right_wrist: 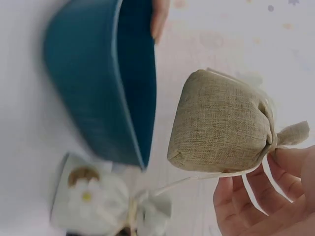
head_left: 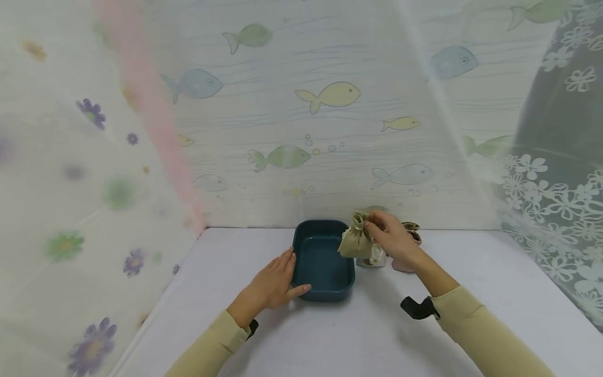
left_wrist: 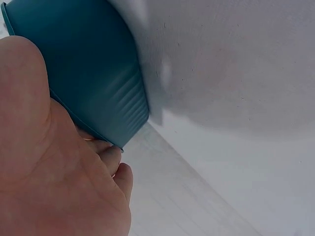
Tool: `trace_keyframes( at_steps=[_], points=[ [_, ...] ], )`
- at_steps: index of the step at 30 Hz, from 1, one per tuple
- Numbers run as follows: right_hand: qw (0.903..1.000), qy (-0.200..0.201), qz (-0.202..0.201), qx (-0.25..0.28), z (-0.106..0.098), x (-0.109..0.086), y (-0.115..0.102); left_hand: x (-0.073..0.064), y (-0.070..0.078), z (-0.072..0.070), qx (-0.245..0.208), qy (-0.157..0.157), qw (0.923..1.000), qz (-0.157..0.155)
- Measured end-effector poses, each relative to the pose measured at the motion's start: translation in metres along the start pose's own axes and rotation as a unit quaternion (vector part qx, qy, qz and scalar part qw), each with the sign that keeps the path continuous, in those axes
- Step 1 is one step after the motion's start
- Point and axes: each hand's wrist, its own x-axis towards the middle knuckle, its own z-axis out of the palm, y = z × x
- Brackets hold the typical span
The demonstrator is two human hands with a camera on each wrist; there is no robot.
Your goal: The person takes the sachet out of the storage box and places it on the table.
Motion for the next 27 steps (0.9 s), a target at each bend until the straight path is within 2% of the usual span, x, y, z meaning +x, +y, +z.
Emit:
trace_keyframes(
  at_steps=[6,11,18,24,27],
  points=[
    [0.9994,0.017,0.014,-0.026,-0.023,-0.020,0.012,0.001,-0.001,0.001,-0.002,0.001,1.0000,-0.001],
    [0.9972,0.029,0.028,-0.063,-0.032,-0.036,0.024,0.002,-0.002,0.004,-0.003,0.012,0.9999,0.005],
    [0.9950,0.022,0.045,-0.087,-0.030,-0.050,0.043,0.001,-0.004,0.010,-0.015,0.023,0.9996,0.009],
    [0.9953,0.015,0.067,-0.069,-0.025,-0.058,0.058,0.004,-0.007,0.017,-0.014,0.032,0.9993,0.011],
    [0.9945,0.012,0.068,-0.078,-0.020,-0.061,0.066,0.005,-0.008,0.016,-0.016,0.033,0.9993,0.011]
  ],
)
